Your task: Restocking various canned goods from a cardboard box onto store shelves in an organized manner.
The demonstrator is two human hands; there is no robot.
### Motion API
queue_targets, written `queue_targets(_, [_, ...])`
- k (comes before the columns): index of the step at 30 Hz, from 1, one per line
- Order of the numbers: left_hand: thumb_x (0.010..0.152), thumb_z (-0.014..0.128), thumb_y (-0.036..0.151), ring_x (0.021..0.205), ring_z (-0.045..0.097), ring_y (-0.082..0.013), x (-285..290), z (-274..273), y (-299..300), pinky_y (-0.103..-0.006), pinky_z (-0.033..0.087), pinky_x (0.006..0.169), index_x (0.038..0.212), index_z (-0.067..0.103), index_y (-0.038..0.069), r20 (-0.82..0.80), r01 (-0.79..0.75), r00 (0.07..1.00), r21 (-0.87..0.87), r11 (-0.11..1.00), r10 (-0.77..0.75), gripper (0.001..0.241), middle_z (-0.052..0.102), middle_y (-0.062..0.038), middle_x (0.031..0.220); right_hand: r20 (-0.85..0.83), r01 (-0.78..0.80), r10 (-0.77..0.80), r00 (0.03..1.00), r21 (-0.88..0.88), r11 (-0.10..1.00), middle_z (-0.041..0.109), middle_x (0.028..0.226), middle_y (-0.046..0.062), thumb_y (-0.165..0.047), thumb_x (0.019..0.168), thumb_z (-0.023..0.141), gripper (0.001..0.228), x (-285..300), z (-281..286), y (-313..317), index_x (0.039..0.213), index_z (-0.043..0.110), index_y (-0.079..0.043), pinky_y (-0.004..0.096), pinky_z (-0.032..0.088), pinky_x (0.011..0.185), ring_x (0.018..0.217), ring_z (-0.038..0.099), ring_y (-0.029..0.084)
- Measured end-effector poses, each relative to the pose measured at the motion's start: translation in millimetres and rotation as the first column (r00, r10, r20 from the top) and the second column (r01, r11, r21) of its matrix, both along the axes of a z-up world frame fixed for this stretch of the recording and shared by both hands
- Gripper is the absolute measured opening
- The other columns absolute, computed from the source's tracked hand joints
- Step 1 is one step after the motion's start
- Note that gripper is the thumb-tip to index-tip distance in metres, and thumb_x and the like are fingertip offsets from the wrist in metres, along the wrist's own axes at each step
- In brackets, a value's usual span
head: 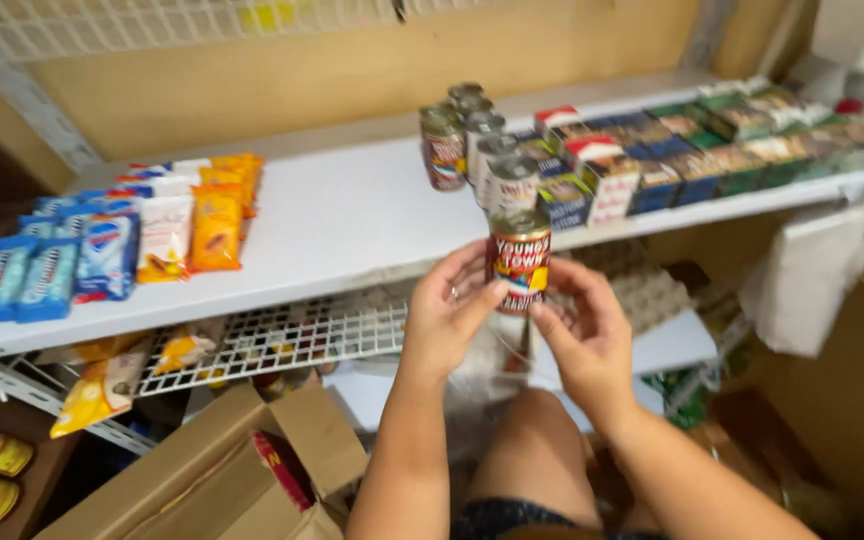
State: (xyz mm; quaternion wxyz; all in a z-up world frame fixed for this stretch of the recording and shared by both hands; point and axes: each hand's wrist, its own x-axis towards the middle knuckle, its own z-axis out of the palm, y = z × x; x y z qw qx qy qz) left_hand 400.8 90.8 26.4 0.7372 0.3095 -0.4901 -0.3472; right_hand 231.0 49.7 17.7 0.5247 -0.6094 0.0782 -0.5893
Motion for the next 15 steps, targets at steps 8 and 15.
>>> queue_targets(8, [0.093,0.069,0.001,0.124,0.062,-0.0221,48,9,-10,-0.0373,0.053,0.107,0.142,0.050,-0.006,0.051,-0.108,0.993,0.002,0.994,0.108,0.053,0.062,-0.015,0.136,-0.150,0.069,-0.091,0.984,-0.144,0.987,0.051,0.137,0.008,0.006,0.091,0.064,0.059,52,8,-9,0.147,0.052,-0.003,0.032,0.053,0.102,0.128,0.057,0.019])
queue_targets(15, [0.094,0.066,0.000,0.129,0.060,-0.0233,68,14,-34,-0.0370,0.053,0.109,0.140,0.047,-0.005,0.171,-0.190,0.968,0.018,0.982,0.184,0.050,0.059,-0.016,0.138,-0.285,0.146,-0.217,0.934,-0.251,0.957,0.049,0.140,0.011,0.005,0.085,0.066,0.072,75,15,-30,0.152,0.046,-0.008,0.033,0.054,0.098,0.125,0.057,0.021])
